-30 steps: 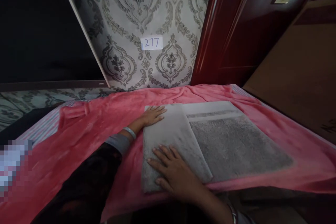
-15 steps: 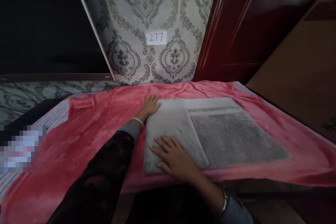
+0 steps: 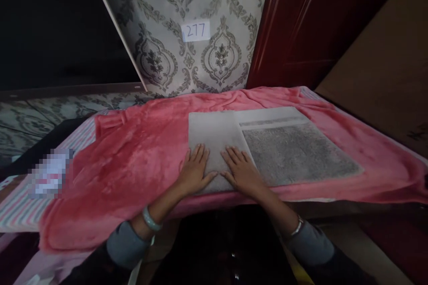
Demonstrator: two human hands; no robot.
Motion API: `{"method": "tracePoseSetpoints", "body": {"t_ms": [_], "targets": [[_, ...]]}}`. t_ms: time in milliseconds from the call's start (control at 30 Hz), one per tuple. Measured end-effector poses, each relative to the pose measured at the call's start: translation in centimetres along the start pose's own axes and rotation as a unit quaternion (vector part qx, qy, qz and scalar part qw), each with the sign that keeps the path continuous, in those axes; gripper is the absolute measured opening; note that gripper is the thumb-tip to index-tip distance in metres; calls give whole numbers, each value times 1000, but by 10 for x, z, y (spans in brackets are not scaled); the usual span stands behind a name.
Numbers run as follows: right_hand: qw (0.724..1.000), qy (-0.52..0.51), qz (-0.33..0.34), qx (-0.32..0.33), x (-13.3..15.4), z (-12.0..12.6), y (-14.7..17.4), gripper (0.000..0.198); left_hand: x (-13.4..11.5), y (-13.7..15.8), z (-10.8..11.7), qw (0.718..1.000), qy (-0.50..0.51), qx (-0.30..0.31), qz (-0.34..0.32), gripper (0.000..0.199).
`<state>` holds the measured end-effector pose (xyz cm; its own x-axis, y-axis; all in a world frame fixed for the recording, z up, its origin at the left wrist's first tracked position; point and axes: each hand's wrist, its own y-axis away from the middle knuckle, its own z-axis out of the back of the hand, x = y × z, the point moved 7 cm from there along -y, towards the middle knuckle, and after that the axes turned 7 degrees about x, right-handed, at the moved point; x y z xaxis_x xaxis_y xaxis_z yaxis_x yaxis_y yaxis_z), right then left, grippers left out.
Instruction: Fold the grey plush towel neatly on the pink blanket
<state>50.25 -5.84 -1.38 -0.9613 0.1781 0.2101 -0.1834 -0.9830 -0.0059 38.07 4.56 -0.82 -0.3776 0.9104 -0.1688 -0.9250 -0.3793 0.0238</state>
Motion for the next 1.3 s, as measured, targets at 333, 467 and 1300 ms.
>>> {"method": "tracePoseSetpoints", "body": {"t_ms": [333,467,1300], "targets": [[998,26,-49,4,-20,3,13,64,1,-2,-5,1000,10,10,16,85],[997,30,-74,10,-34,3,22,64,4,-5,-6,1000,16,4,19,85],[999,13,26,44,8,-1,-28,64,-42,92,-7,933,16,-349,-84,55]]}}
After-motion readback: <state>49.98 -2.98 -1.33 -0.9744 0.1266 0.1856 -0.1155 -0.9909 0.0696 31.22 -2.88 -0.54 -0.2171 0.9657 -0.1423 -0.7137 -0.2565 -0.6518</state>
